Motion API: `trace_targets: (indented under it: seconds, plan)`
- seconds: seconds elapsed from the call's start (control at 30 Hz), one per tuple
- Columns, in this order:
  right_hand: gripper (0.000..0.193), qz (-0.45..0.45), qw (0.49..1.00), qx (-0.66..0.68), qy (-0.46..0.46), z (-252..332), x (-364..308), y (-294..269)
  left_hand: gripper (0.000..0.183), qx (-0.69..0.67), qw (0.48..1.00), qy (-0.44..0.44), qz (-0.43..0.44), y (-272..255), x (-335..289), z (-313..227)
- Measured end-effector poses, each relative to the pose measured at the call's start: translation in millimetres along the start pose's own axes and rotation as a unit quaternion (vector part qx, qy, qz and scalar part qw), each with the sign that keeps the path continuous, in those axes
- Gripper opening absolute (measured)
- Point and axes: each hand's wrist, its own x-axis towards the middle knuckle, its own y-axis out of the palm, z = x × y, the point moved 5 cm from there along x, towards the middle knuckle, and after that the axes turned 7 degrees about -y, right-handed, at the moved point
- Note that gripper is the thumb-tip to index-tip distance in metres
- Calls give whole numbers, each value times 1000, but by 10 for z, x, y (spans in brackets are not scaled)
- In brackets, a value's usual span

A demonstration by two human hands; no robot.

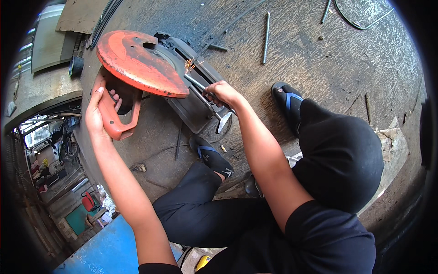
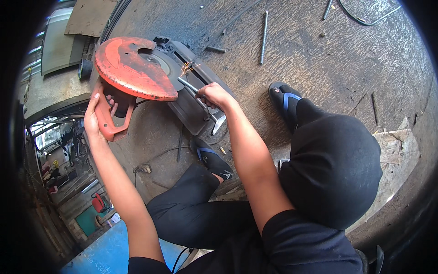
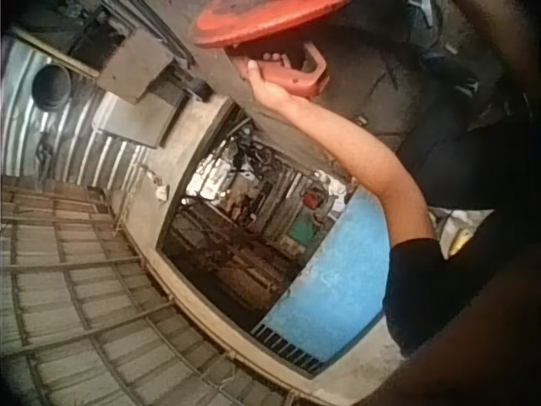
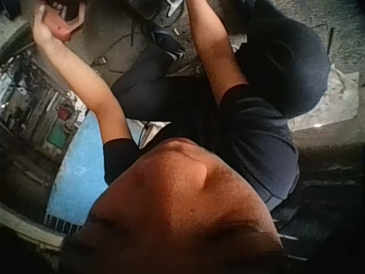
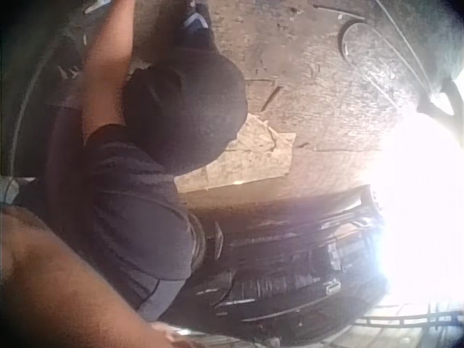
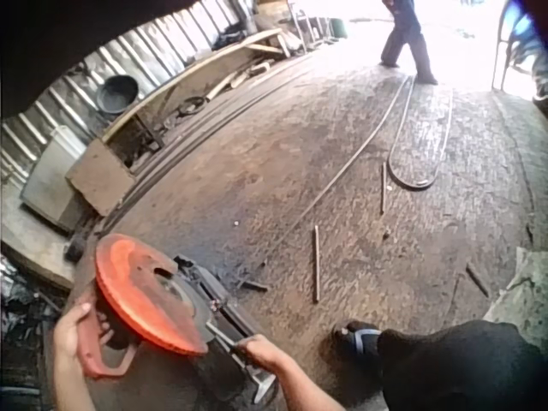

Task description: Cutting a metal rod using a circular saw.

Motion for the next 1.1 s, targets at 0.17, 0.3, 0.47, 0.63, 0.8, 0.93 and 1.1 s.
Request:
trace_targets:
  seconds: [0.17, 0.3, 0.47, 0.63, 0.8, 0.93, 1.1]
  plan:
    - [22, -7, 997, -51, -49, -43, 53, -51, 55, 8, 1000, 1, -6, 3, 10, -2]
    - [26, -26, 993, -98, -56, -33, 64, -70, 55, 7, 1000, 0, -9, 11, 3, -10]
    - [32, -85, 960, -231, -136, 62, 4, -66, 56, 10, 1000, 3, -7, 12, 10, -2]
    - [34, -110, 921, -313, -203, 96, -22, -42, 57, 20, 1000, 5, -3, 36, -18, -21]
    - [37, -125, 908, -325, -234, 100, -3, -19, 55, 15, 1000, 9, -7, 80, -44, -19]
    - [34, -118, 976, -156, -98, -66, 114, -130, 45, 5, 1000, -4, -14, -60, 35, 1]
    - [29, -71, 997, -1, -33, -124, 114, -94, 44, 11, 1000, 1, -6, 5, -18, -16]
